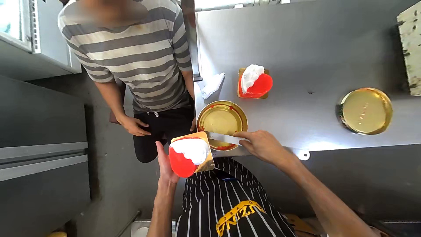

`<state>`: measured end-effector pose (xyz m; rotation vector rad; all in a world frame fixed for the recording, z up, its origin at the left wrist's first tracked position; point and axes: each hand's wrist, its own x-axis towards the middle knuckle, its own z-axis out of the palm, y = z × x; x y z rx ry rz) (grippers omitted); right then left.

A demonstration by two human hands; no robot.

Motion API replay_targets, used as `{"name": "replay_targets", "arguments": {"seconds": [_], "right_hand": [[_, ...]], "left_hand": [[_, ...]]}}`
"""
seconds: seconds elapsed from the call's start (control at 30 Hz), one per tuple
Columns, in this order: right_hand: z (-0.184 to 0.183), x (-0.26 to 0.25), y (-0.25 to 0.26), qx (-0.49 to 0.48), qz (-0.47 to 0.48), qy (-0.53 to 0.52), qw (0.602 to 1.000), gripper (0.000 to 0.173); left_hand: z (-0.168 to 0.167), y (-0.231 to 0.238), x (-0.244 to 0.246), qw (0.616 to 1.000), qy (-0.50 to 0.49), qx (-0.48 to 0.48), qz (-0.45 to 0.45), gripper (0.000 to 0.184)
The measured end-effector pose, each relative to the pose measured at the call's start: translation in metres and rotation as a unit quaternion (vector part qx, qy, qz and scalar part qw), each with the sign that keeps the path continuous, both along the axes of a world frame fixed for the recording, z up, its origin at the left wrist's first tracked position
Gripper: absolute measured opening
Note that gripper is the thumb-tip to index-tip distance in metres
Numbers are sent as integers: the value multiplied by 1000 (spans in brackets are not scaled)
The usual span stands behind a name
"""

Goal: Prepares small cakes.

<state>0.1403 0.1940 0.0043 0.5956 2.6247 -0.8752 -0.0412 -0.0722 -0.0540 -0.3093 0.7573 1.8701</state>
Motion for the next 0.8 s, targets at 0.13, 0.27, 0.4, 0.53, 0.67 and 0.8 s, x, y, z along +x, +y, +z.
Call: {"name": "replay_targets", "arguments": {"seconds": [0.13, 0.27, 0.4, 0.53, 0.67, 0.8], "right_hand": [[-14, 5, -12, -17, -61, 33, 997, 27], [-22, 16, -14, -64, -114, 80, 988, 25], [-27, 37, -14, -99, -165, 116, 974, 25], [-20, 59, -21, -162, -246, 117, 948, 26], [-11, 82, -38, -222, -304, 140, 916, 21], [0, 97, -55, -253, -317, 158, 900, 21]], "left_hand": [[1, 1, -1, 1000, 9, -3, -5, 85], [3, 1, 0, 999, 14, -31, 5, 80], [9, 4, 3, 997, 28, -65, 33, 78], [22, 10, 9, 989, 47, -120, 72, 72], [30, 15, 12, 988, 67, -115, 75, 62], [36, 19, 17, 989, 86, -97, 65, 59]]}}
